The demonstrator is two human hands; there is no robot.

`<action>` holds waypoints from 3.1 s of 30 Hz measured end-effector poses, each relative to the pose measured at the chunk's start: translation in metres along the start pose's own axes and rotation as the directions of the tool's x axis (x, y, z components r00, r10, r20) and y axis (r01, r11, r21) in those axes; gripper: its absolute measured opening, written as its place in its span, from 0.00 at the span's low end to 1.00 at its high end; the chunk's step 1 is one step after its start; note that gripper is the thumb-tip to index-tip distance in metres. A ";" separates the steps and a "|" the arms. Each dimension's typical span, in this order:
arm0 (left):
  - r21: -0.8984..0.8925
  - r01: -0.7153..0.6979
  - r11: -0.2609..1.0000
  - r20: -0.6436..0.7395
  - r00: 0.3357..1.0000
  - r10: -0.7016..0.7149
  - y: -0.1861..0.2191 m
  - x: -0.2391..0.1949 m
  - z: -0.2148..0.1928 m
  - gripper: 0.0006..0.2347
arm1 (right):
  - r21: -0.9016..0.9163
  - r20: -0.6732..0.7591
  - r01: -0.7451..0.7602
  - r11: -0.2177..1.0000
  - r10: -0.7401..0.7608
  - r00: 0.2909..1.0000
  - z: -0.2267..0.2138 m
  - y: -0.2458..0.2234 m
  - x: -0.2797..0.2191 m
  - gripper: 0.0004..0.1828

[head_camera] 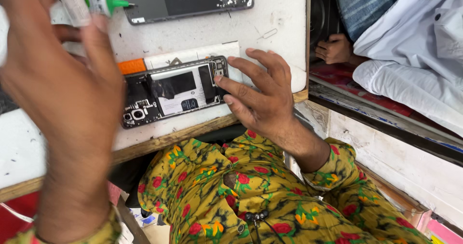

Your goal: The person reassembles a disassembled smartphone on a workbench. They place the back cover onto the chassis, apply adhesive along the edges, and use a screwdriver to secure the cover. The phone remains open during the clip.

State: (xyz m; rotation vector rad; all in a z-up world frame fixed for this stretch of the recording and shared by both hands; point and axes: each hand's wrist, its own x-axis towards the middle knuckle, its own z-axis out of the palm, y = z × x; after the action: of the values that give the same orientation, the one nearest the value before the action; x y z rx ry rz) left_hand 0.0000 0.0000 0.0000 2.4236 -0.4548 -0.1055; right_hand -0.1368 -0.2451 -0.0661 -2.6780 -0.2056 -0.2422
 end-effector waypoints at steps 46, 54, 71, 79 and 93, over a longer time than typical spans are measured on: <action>0.255 -0.467 0.847 0.235 0.879 0.414 0.014 -0.020 0.068 0.23 | 0.009 0.002 -0.071 0.997 0.071 0.997 0.001 -0.002 0.002 0.23; 0.170 -0.454 0.875 0.291 0.871 0.395 0.011 -0.011 0.063 0.19 | -0.019 0.050 -0.048 0.999 0.049 0.998 -0.002 -0.005 0.004 0.32; 0.047 -0.436 0.899 0.239 0.878 0.414 0.008 -0.009 0.063 0.15 | -0.098 0.026 -0.047 0.994 0.050 0.998 0.003 -0.014 0.007 0.29; -0.032 -0.400 0.916 0.201 0.895 0.398 0.006 -0.011 0.060 0.18 | -0.073 0.062 -0.079 0.994 0.083 0.995 -0.006 -0.020 0.015 0.31; -0.308 -0.269 0.912 0.127 0.939 0.320 0.000 -0.013 0.050 0.23 | -0.093 0.218 -0.065 0.994 0.084 0.972 -0.032 -0.023 0.040 0.34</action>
State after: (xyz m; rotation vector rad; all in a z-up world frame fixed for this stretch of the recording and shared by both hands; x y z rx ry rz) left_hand -0.0214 -0.0260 -0.0397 2.0426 -0.8239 -0.2370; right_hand -0.1062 -0.2351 -0.0199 -2.7890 -0.1655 0.0735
